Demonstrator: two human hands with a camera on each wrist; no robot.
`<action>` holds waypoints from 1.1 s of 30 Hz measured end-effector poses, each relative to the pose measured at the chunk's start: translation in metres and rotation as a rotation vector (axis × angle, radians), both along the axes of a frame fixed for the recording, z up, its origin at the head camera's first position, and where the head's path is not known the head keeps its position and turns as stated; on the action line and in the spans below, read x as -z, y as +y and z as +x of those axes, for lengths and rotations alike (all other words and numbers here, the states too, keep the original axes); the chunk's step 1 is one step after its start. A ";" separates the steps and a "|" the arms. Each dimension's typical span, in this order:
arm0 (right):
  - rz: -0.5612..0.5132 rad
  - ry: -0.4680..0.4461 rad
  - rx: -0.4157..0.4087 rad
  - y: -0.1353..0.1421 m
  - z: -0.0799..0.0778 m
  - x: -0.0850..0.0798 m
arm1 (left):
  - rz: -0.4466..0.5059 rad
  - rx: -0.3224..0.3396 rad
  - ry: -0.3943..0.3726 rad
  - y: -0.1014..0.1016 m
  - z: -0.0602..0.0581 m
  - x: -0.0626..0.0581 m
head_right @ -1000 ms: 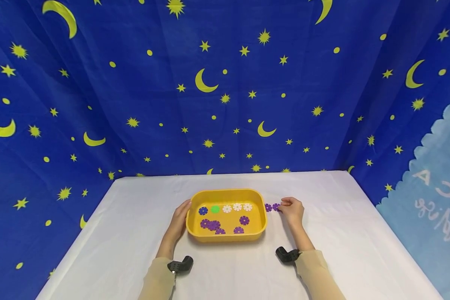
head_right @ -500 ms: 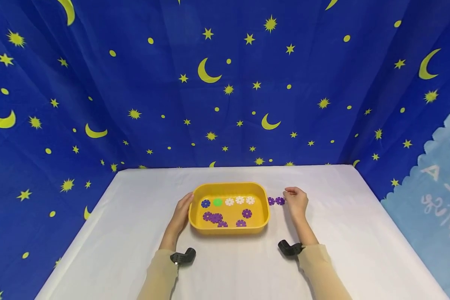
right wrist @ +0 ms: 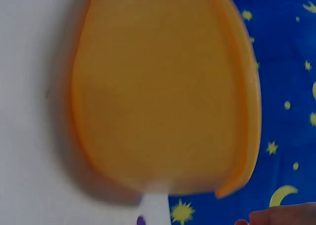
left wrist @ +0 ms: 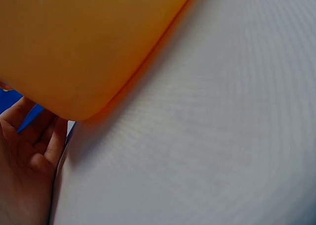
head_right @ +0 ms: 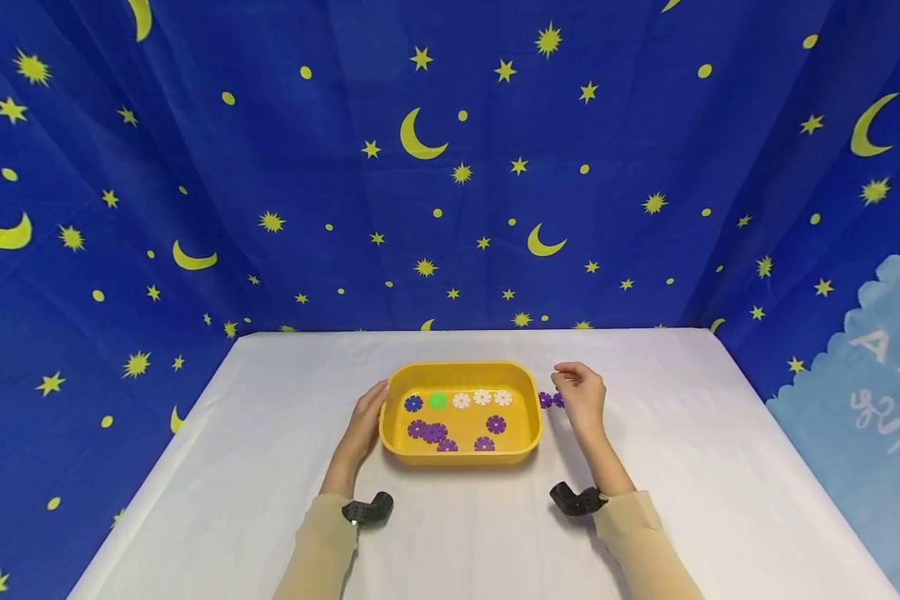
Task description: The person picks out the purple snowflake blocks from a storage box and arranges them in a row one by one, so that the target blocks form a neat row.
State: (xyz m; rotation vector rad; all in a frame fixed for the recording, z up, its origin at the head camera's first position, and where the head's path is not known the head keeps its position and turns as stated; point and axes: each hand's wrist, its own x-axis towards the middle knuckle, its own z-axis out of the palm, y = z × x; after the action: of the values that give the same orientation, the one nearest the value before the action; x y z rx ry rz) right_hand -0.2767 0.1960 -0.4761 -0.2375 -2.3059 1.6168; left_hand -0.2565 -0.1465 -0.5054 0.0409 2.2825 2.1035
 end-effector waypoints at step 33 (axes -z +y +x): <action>0.209 0.066 -0.387 -0.044 0.018 -0.007 | 0.005 -0.027 0.014 -0.003 -0.018 0.030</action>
State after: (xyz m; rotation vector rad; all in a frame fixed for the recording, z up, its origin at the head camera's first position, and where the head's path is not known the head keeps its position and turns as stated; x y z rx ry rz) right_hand -0.2586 0.1521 -0.4694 0.3250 -2.5588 1.4969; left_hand -0.2748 -0.1492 -0.5356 0.0253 2.2989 2.1291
